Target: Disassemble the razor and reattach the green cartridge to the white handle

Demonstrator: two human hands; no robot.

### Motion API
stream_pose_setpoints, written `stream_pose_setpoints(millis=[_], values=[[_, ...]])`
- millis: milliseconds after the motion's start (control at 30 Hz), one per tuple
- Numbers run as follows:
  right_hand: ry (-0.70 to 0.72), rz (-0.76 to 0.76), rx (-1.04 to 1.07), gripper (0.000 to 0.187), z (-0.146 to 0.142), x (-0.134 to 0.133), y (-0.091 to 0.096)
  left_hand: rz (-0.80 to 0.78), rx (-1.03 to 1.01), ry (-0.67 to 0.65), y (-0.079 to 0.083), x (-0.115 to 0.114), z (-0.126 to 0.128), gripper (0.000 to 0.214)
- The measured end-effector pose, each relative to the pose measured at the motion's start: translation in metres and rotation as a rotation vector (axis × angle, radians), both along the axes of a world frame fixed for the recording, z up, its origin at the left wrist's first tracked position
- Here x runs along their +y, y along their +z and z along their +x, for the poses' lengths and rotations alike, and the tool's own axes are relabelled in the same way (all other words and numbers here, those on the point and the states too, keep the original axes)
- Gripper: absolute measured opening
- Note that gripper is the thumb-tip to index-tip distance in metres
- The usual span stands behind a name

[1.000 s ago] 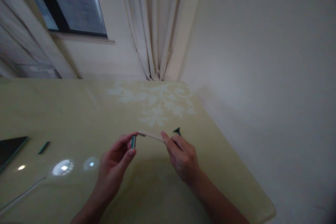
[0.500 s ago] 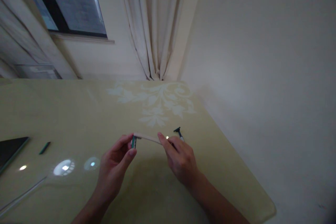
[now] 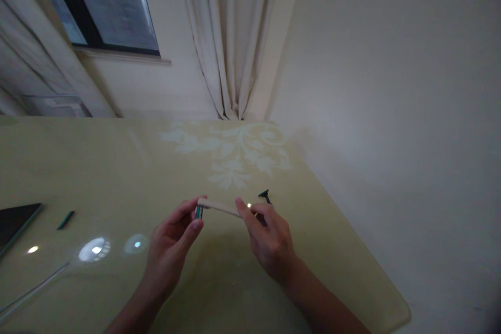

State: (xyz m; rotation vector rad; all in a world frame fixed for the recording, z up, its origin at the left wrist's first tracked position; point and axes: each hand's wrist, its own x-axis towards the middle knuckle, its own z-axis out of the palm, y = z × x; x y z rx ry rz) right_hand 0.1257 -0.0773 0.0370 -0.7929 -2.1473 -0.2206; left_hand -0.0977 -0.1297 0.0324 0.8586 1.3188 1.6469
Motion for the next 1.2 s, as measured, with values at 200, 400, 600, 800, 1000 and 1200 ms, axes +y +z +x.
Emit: stream_pose_setpoints(millis=[200,400,600,800,1000,1200], values=[[-0.032,-0.038,-0.006,0.045,0.0003,0.0014,-0.0046,0.021,-0.013,0.019,0.0007,-0.0009,-0.0013,0.054],[0.043,-0.038,-0.02,0.051,-0.0019,-0.0028,-0.0046,0.051,0.05,0.017,0.0027,-0.0002,-0.0018,0.05],[-0.013,-0.029,0.042,0.055,-0.0021,-0.0014,-0.0067,0.073,0.053,0.023,0.0007,0.0005,-0.0018,0.047],[-0.013,-0.025,0.007,0.055,-0.0037,-0.0024,-0.0092,0.048,0.045,0.044,0.0027,0.0003,-0.0021,0.051],[0.022,-0.03,0.009,0.065,-0.0041,-0.0026,-0.0095,0.043,-0.003,0.032,-0.0007,0.0005,-0.002,0.052],[-0.037,-0.037,0.02,0.064,-0.0018,0.0007,-0.0094,0.043,0.013,0.037,0.0002,0.0002,-0.0019,0.05]])
